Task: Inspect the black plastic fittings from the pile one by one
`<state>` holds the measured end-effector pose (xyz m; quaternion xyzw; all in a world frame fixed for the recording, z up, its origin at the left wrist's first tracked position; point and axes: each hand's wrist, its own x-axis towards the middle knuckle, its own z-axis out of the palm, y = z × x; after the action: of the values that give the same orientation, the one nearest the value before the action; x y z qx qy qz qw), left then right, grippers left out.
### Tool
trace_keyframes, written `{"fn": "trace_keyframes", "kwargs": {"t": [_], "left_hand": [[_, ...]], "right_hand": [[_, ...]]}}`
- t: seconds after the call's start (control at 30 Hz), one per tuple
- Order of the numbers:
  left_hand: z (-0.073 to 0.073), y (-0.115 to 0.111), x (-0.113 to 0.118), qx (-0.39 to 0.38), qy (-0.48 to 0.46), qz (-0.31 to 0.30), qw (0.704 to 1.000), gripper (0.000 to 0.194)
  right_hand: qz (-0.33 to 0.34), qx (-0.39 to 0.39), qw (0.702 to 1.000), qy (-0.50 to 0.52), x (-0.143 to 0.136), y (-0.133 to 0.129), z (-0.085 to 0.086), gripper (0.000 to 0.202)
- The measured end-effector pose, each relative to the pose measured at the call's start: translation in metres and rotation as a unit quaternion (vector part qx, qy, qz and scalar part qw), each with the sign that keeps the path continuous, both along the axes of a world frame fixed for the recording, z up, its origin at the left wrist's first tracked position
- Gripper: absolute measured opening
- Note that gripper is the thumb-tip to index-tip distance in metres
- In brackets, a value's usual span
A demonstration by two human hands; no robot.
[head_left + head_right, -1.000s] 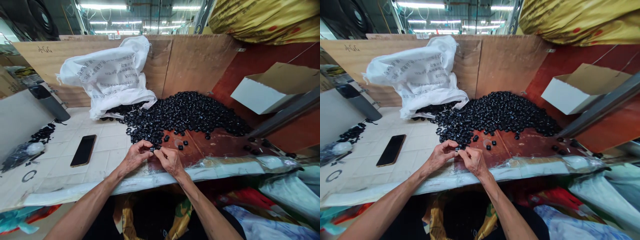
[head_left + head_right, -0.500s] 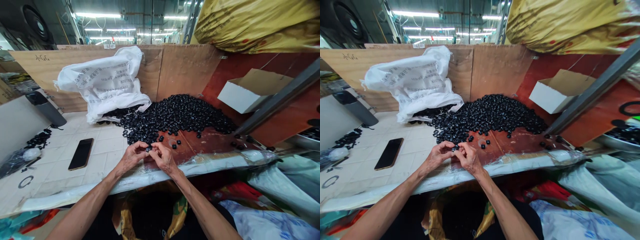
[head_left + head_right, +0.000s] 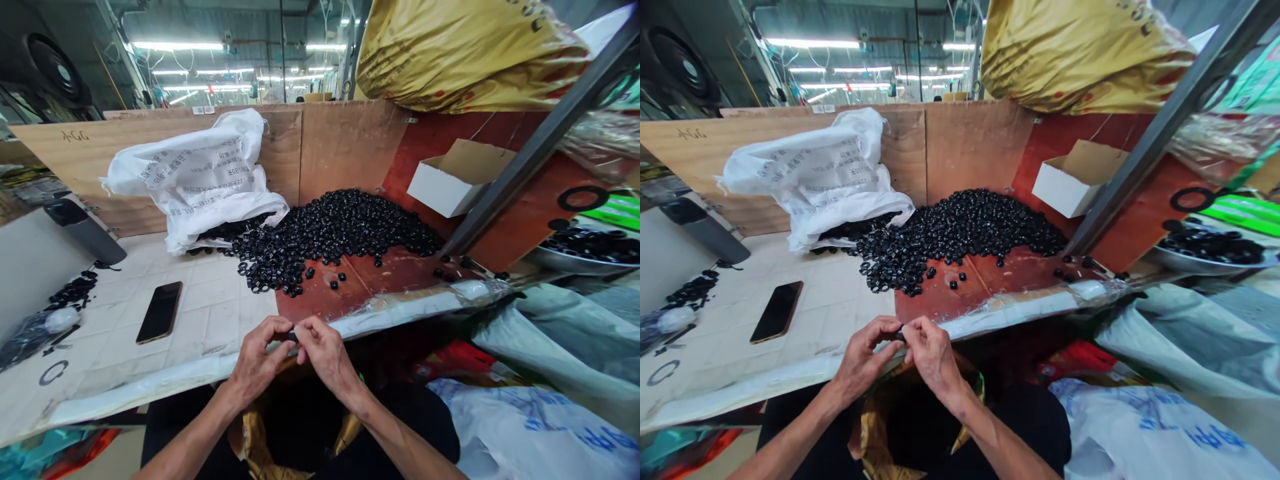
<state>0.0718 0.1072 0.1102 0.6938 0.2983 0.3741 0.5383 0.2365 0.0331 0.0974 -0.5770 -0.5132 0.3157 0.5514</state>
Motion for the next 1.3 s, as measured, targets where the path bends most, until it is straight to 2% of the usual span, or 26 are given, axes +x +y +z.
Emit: {"fn": "trace_keyframes", "kwargs": {"t": [0.1, 0.13, 0.27, 0.3, 0.33, 0.4, 0.47, 0.53, 0.6, 0.67, 0.73, 0.8, 0.87, 0.9, 0.93, 0.97, 1.0, 1.03, 1.07, 1.13, 1.17, 1.2, 1.23, 1.3], "left_hand": [[-0.013, -0.016, -0.005, -0.112, -0.03, 0.006, 0.993, 0.028], [-0.016, -0.019, -0.007, -0.123, -0.032, 0.01, 0.992, 0.028], [-0.024, -0.026, -0.01, -0.023, -0.004, 0.023, 0.999, 0.019], [-0.026, -0.026, -0.011, -0.027, -0.003, 0.019, 0.999, 0.02], [-0.028, -0.027, -0.01, -0.055, -0.009, 0.012, 0.998, 0.021], [-0.032, -0.028, -0.01, -0.138, -0.029, 0.001, 0.99, 0.027], [-0.035, -0.03, -0.01, -0.162, -0.04, 0.007, 0.986, 0.03], [-0.039, -0.033, -0.011, -0.077, -0.022, 0.025, 0.996, 0.023], [-0.045, -0.035, -0.013, 0.091, 0.008, 0.03, 0.995, 0.017], [-0.053, -0.037, -0.016, 0.266, 0.04, 0.015, 0.963, 0.028], [-0.062, -0.038, -0.02, 0.394, 0.063, 0.001, 0.917, 0.038], [-0.07, -0.04, -0.024, 0.466, 0.082, -0.008, 0.881, 0.041], [-0.071, -0.042, -0.031, 0.499, 0.089, -0.032, 0.861, 0.04], [-0.067, -0.043, -0.034, 0.5, 0.094, -0.057, 0.859, 0.038], [-0.06, -0.043, -0.038, 0.488, 0.104, -0.092, 0.862, 0.035], [-0.051, -0.04, -0.04, 0.466, 0.118, -0.126, 0.868, 0.031], [-0.04, -0.036, -0.041, 0.429, 0.142, -0.167, 0.876, 0.028], [-0.028, -0.029, -0.04, 0.389, 0.174, -0.183, 0.886, 0.029], [-0.018, -0.018, -0.036, 0.354, 0.194, -0.172, 0.899, 0.035], [-0.005, 0.011, -0.021, 0.298, 0.211, -0.103, 0.925, 0.018], [-0.002, 0.029, -0.011, 0.296, 0.212, -0.045, 0.93, 0.014], [-0.002, 0.047, 0.0, 0.307, 0.212, -0.003, 0.928, 0.021], [-0.005, 0.065, 0.011, 0.319, 0.221, 0.01, 0.921, 0.031], [-0.014, 0.096, 0.03, 0.344, 0.248, 0.0, 0.906, 0.04]], "right_hand": [[-0.006, 0.078, 0.995, -0.057, -0.006, -0.01, -0.01, 0.017], [-0.002, 0.084, 0.994, -0.067, -0.008, -0.012, -0.012, 0.015], [0.03, -0.044, 0.999, 0.01, -0.009, -0.016, -0.018, 0.023], [0.032, -0.053, 0.998, 0.017, -0.009, -0.017, -0.018, 0.023], [0.029, -0.036, 0.999, 0.005, -0.009, -0.019, -0.019, 0.021], [0.011, 0.048, 0.997, -0.052, -0.009, -0.022, -0.02, 0.014], [0.003, 0.099, 0.992, -0.082, -0.01, -0.025, -0.021, 0.012], [0.008, 0.051, 0.998, -0.025, -0.013, -0.027, -0.023, 0.015], [0.015, -0.053, 0.993, 0.104, -0.016, -0.027, -0.024, 0.023], [0.029, -0.144, 0.957, 0.251, -0.019, -0.027, -0.027, 0.035], [0.045, -0.205, 0.91, 0.358, -0.022, -0.029, -0.031, 0.041], [0.054, -0.256, 0.871, 0.416, -0.024, -0.033, -0.037, 0.041], [0.058, -0.307, 0.849, 0.426, -0.025, -0.039, -0.041, 0.037], [0.064, -0.326, 0.853, 0.402, -0.024, -0.042, -0.041, 0.035], [0.068, -0.331, 0.874, 0.349, -0.021, -0.044, -0.04, 0.034], [0.065, -0.314, 0.908, 0.268, -0.017, -0.043, -0.036, 0.034], [0.056, -0.275, 0.945, 0.168, -0.011, -0.039, -0.032, 0.032], [0.032, -0.208, 0.976, 0.056, -0.003, -0.032, -0.026, 0.03], [-0.005, -0.127, 0.991, -0.04, 0.007, -0.021, -0.02, 0.024], [-0.042, 0.01, 0.986, -0.162, 0.027, 0.012, -0.012, 0.013], [-0.054, 0.062, 0.976, -0.203, 0.036, 0.031, -0.01, 0.009], [-0.05, 0.093, 0.965, -0.24, 0.044, 0.051, -0.011, 0.015], [-0.041, 0.111, 0.956, -0.269, 0.05, 0.069, -0.014, 0.025], [-0.019, 0.118, 0.941, -0.317, 0.056, 0.099, -0.025, 0.036]]}}
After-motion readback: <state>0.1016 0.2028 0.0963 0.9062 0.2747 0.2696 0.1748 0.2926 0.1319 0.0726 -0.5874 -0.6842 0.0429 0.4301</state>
